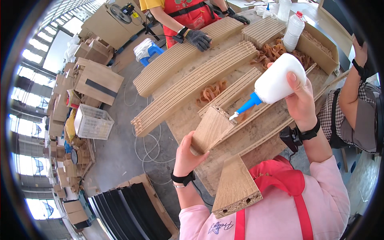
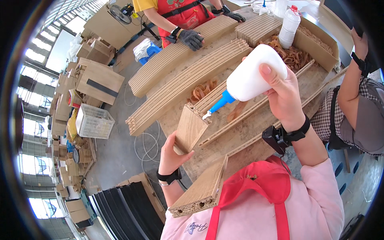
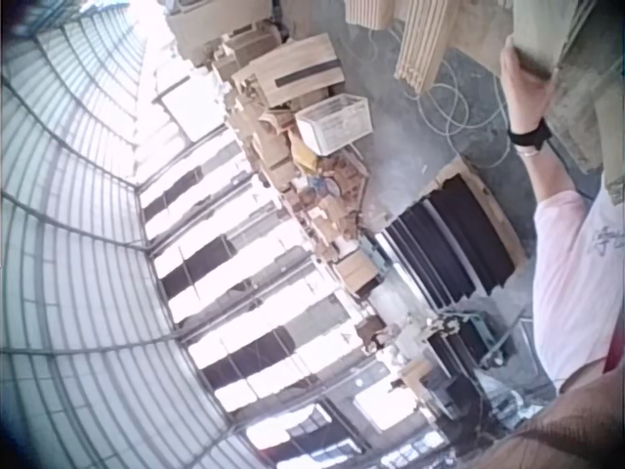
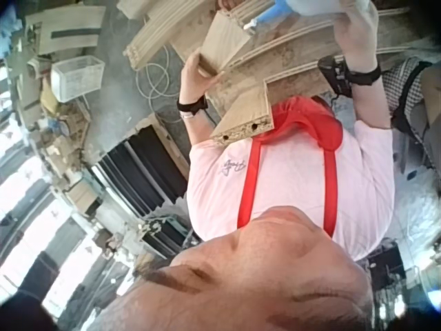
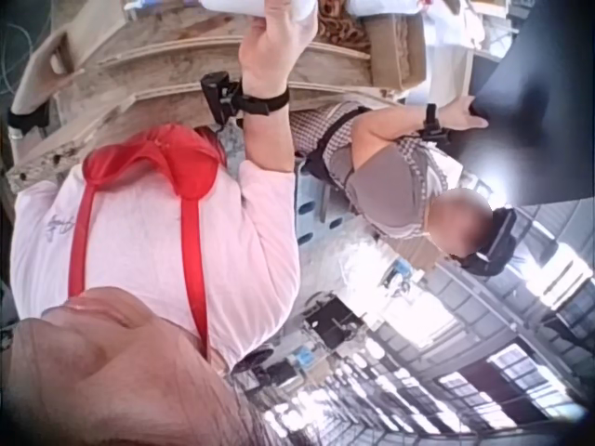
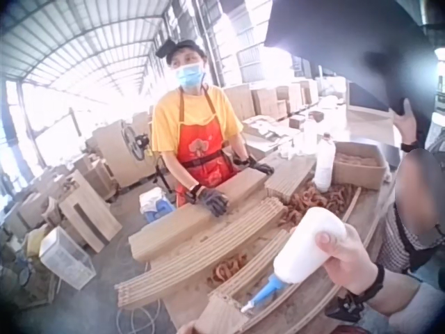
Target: The person applies glue from a bottle to the edges of small wooden pieces and then attaches them to a larger wooden frame. They handle the pieces one at a time, ensuring alignment before setting them down.
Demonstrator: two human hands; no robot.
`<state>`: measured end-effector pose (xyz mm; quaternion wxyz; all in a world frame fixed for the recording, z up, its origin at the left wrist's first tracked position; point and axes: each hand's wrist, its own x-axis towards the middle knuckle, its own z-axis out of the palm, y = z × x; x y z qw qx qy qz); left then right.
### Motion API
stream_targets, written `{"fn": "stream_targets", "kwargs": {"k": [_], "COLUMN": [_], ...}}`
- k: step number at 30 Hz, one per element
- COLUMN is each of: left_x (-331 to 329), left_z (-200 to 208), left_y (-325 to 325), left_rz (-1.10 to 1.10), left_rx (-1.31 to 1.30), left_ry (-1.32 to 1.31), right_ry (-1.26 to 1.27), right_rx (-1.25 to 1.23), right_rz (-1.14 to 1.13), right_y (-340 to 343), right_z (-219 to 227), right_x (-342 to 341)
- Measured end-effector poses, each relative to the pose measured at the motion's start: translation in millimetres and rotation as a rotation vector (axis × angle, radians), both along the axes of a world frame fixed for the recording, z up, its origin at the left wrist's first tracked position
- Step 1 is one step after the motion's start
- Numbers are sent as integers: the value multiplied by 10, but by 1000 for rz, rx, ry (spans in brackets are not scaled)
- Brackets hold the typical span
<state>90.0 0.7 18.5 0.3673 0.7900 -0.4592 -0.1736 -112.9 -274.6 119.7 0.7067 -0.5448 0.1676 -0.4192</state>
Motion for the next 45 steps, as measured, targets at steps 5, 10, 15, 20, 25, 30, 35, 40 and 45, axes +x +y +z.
{"fn": "stream_targets", "kwargs": {"k": [5,10,15,20,25,30,35,40,45], "left_x": [-13,-4,-2,-4,-9,-37,11,220,565], "left_z": [-7,-30,-41,-52,-59,-33,-22,-378,-638], "left_y": [-3,8,16,15,-10,-5,1,59,-80], "left_rz": [-9,-13,-24,-36,-53,-30,-18,97,160], "left_rx": [-19,0,-10,-25,-42,-53,50,196,196], "left_ry": [-21,-31,-28,-14,-8,32,23,196,13], "right_ry": [-41,-57,-45,-16,-69,-132,-128,-122,-141], "right_rx": [-54,-153,-298,-411,-296,186,509,551,532], "right_rz": [8,7,8,51,43,17,-51,-43,-36], "right_y": [45,65,145,205,209,108,-85,-85,-217], "right_z": [49,103,206,245,221,76,-184,-199,-240], "right_x": [10,15,12,-23,-12,-23,-151,-246,-379]}}
